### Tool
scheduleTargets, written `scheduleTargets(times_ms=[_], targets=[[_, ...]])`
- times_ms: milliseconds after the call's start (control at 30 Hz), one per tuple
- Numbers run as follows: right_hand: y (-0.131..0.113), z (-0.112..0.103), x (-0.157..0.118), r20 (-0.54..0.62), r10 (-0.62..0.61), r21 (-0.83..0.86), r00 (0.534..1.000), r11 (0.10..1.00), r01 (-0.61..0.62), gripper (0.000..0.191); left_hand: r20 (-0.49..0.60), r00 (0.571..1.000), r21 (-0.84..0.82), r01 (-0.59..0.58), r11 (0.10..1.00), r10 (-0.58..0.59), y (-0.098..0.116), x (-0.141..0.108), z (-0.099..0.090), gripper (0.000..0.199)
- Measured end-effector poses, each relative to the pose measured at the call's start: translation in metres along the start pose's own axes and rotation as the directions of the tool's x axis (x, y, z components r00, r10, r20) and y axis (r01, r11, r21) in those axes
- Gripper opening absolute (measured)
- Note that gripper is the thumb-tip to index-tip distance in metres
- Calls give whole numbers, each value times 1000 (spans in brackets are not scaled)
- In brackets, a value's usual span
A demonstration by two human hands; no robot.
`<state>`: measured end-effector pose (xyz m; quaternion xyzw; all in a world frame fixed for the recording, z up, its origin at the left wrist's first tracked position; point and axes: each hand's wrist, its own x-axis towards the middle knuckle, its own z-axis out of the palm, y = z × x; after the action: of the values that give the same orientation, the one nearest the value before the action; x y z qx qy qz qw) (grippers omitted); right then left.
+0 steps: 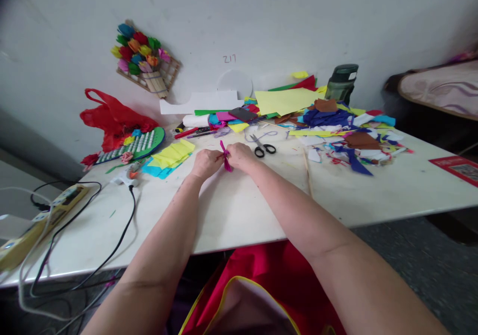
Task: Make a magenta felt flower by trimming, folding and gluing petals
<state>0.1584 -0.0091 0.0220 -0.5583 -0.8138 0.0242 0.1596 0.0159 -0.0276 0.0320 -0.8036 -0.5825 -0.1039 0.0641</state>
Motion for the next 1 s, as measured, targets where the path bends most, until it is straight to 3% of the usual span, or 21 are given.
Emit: scheduleTargets(times_ms=[567, 1000], targets=[[-6, -7, -1, -40, 29, 33, 999, 999, -27, 31, -46, 999, -83, 18, 996, -21, 0, -6, -3, 36], [-2, -3, 0, -10, -12, 28, 1000, 1000, 12, 33, 10, 996, -80, 86, 993, -85, -2, -4, 2, 42]])
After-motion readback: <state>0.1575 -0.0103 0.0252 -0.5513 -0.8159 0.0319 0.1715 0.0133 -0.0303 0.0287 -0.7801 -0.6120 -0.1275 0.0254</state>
